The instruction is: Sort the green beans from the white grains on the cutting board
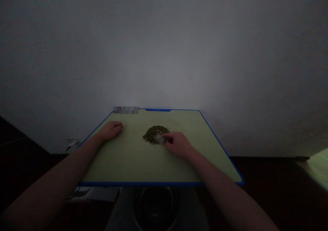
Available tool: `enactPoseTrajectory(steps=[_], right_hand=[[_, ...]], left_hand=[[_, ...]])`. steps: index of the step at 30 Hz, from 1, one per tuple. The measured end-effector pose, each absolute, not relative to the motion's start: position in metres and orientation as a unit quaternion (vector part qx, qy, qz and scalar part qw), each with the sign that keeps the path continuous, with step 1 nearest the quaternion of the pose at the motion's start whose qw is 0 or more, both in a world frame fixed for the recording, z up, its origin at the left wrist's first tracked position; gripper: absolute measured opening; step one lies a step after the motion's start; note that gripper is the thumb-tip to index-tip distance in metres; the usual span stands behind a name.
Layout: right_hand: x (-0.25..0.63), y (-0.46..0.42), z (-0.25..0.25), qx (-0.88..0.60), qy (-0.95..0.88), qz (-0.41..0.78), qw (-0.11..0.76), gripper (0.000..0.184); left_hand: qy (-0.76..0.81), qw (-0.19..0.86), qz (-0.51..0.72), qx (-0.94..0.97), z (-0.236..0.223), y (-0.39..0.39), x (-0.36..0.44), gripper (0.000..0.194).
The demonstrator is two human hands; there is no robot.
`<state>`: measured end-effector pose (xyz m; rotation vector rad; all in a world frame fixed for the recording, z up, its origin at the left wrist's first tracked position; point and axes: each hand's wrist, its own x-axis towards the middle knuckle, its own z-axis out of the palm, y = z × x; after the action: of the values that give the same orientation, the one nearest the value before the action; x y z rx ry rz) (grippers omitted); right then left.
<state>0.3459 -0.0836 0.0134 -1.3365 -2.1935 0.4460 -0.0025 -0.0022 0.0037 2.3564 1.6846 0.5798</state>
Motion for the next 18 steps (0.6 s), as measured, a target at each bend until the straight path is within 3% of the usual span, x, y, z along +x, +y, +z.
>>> enactPoseTrajectory(steps=[18], right_hand=[[0.3399, -0.082, 0.0131, -0.451, -0.835, 0.17, 0.263, 0.037]], left_hand=[[0.566, 0.106, 0.21, 0.79, -0.0016, 0.0007, -0.0029, 0.025]])
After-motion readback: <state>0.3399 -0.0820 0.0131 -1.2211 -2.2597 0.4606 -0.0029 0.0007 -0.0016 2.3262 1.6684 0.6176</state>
